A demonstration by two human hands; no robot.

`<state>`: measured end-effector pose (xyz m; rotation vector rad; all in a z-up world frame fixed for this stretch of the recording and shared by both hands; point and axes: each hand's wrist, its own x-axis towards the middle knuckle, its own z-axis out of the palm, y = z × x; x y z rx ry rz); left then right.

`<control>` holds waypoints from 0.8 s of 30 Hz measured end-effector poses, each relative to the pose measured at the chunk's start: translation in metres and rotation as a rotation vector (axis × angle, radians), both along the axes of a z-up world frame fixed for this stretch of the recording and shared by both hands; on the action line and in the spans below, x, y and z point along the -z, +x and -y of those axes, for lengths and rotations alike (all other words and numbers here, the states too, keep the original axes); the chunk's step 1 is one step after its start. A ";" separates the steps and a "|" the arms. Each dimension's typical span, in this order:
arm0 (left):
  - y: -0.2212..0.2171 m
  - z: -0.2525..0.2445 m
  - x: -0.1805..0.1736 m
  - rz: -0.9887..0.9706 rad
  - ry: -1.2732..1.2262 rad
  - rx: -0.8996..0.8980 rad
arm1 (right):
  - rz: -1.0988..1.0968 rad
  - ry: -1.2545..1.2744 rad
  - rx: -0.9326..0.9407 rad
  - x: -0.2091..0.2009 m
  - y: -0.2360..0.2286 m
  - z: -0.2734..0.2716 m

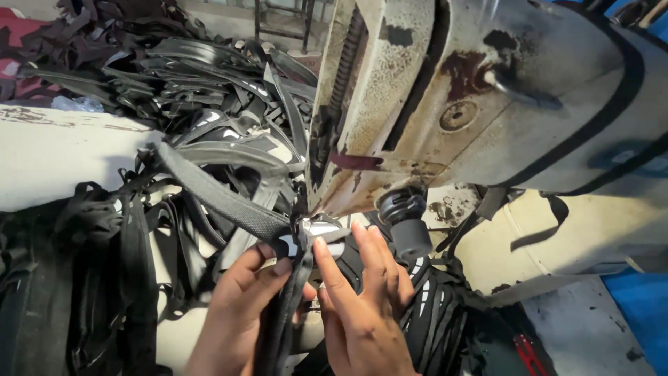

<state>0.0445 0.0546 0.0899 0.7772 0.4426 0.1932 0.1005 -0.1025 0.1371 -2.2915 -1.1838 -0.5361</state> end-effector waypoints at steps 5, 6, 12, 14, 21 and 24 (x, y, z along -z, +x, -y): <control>0.001 0.047 -0.005 0.007 0.060 -0.291 | -0.066 0.058 -0.018 -0.002 0.002 0.003; 0.002 0.055 -0.010 0.004 0.113 -0.377 | -0.115 0.046 -0.045 0.000 0.004 0.006; 0.006 0.054 -0.017 -0.028 0.056 -0.457 | -0.190 0.104 -0.114 -0.016 0.001 0.018; 0.007 0.037 -0.018 -0.064 0.087 -0.396 | -0.167 0.144 -0.107 -0.015 0.000 0.033; 0.014 -0.026 -0.045 -0.006 0.191 0.129 | 0.330 0.487 0.288 0.003 0.071 0.144; 0.011 -0.026 -0.050 -0.051 0.243 0.184 | 0.507 0.377 0.500 0.004 0.098 0.168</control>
